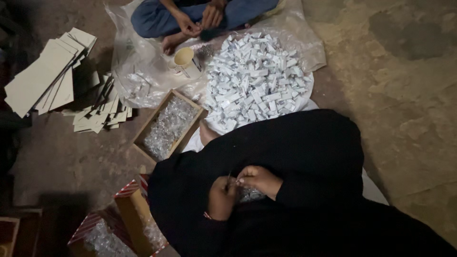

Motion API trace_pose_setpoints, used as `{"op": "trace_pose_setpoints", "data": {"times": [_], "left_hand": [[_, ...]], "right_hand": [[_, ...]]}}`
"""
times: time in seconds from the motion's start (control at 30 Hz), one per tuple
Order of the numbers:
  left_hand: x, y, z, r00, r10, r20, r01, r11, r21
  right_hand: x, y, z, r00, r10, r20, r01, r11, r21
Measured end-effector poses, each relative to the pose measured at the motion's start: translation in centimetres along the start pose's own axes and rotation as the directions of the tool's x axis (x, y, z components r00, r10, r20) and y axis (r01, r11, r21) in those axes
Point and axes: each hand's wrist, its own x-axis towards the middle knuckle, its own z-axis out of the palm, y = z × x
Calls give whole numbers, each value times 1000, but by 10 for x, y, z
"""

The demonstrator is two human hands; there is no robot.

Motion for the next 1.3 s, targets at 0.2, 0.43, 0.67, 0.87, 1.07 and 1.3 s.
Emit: {"op": "trace_pose_setpoints", "data": {"times": [0.2,0.43,0.67,0.87,1.07,1.3], "left_hand": [[-3,4,-5,998,-67,6,65,982,175],[-8,2,-2,986,-91,137,53,964,260],[-7,1,-5,989,-32,142,17,994,106],[-10,4,-8,991,-84,105,68,986,154],[-9,-21,1,945,-240,223,293,924,-245],[-8,-48,3,944,-192,266,313,776,-548]], "right_hand": [[-10,-12,11,999,46,15,-45,996,-83],[0,1,3,994,108,35,-100,980,-172],[-4,-8,2,988,153,19,-149,979,-140],[-9,-10,7,982,174,75,-163,977,-135],[-2,-2,-1,992,80,94,-76,996,-47],[-4,-11,0,980,71,184,-104,979,177]]}}
